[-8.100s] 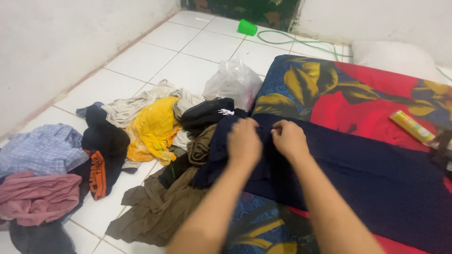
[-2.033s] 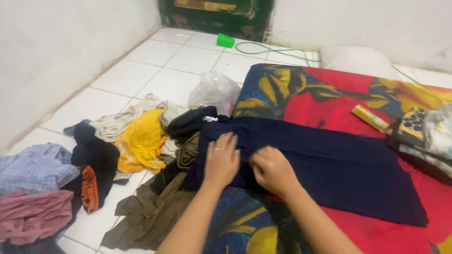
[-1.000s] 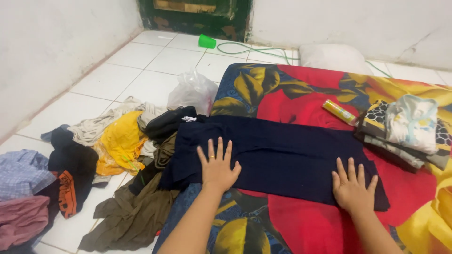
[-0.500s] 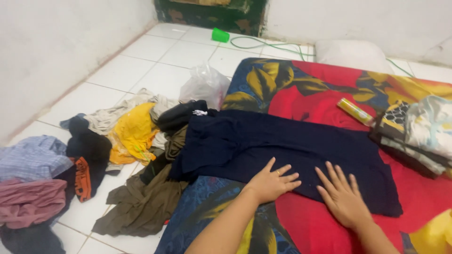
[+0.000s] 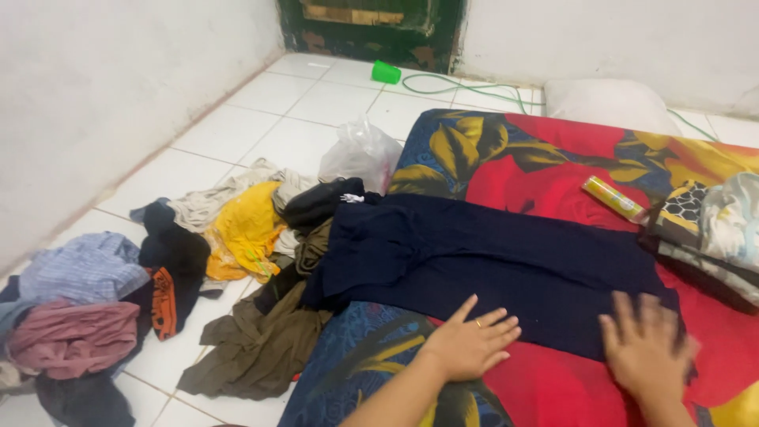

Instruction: Folding a navy blue t-shirt with a white and red logo on a bed.

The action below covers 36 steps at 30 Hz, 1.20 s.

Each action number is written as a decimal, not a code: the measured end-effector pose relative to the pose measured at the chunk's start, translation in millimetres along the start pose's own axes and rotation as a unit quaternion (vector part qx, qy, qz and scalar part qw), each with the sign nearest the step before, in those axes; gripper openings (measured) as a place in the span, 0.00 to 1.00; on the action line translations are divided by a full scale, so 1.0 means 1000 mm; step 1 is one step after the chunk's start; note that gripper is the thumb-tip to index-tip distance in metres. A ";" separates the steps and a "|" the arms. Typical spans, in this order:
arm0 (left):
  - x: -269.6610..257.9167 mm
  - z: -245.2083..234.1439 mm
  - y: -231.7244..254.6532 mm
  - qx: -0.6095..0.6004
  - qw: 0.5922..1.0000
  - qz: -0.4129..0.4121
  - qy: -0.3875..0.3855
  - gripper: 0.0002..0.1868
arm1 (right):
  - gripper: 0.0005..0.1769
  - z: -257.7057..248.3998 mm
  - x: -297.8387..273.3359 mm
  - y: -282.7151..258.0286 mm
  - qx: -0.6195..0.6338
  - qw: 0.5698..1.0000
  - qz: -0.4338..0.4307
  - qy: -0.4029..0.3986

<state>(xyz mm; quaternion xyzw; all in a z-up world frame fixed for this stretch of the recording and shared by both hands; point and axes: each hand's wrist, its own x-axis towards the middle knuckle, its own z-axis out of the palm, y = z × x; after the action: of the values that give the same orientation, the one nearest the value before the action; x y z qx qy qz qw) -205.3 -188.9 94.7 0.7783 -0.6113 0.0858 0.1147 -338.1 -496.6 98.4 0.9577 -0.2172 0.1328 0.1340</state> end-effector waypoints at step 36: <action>-0.058 -0.090 -0.053 0.101 0.750 -0.570 0.321 0.24 | 0.42 0.011 0.120 0.051 0.082 0.964 0.246 -0.055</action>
<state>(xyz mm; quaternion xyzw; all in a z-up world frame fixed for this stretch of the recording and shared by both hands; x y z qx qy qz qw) -167.1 -97.4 161.5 0.9161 0.0306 0.3105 0.2519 -254.2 -590.2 135.9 0.8882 -0.4417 0.1266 0.0059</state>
